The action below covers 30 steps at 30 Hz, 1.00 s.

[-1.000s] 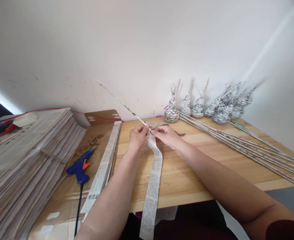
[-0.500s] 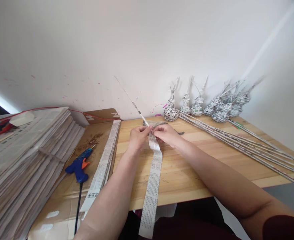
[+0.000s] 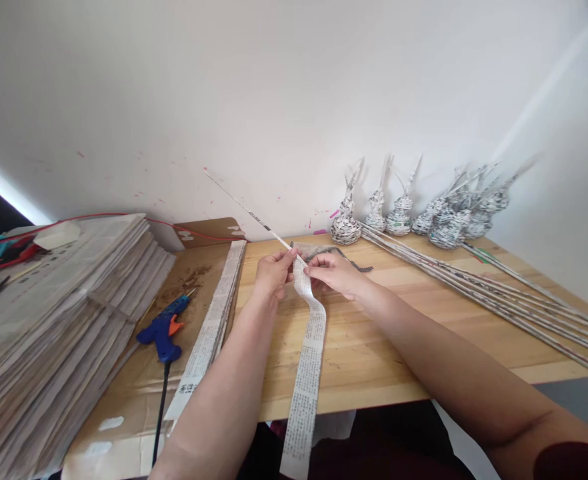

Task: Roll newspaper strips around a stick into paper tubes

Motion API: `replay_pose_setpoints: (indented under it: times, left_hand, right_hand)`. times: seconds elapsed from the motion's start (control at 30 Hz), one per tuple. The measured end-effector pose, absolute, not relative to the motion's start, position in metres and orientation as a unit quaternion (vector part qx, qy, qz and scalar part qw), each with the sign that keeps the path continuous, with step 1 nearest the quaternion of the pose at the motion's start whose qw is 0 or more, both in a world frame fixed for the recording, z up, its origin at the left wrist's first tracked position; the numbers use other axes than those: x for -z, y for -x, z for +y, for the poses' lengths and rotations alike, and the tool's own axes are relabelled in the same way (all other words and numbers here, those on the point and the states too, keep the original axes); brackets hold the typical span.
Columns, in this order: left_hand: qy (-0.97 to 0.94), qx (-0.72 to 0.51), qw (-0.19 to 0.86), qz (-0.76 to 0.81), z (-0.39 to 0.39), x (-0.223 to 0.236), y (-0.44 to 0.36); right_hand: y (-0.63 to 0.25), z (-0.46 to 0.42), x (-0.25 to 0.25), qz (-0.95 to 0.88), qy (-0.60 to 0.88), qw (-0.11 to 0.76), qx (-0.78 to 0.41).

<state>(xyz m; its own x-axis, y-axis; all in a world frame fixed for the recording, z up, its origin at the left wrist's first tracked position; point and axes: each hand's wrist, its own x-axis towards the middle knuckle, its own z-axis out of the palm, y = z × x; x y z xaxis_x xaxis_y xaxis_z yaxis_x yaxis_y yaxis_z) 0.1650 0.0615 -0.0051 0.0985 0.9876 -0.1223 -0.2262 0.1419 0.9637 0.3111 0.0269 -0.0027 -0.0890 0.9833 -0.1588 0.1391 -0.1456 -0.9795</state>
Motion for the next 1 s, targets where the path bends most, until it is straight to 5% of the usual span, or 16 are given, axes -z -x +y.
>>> replay_pose_setpoints:
  times: [0.43, 0.63, 1.0]
  left_hand:
    - [-0.399, -0.455, 0.675, 0.421, 0.057, -0.002, -0.165]
    - [-0.479, -0.333, 0.719, 0.378, 0.049, -0.004, -0.167]
    - [-0.551, -0.274, 0.721, 0.318, 0.045, 0.002, -0.172]
  right_hand:
    - [-0.34, 0.031, 0.003, -0.641, 0.482, 0.198, -0.563]
    - [-0.353, 0.035, -0.006, -0.574, 0.415, 0.38, -0.596]
    - [-0.359, 0.034, -0.004, -0.55, 0.333, 0.372, -0.67]
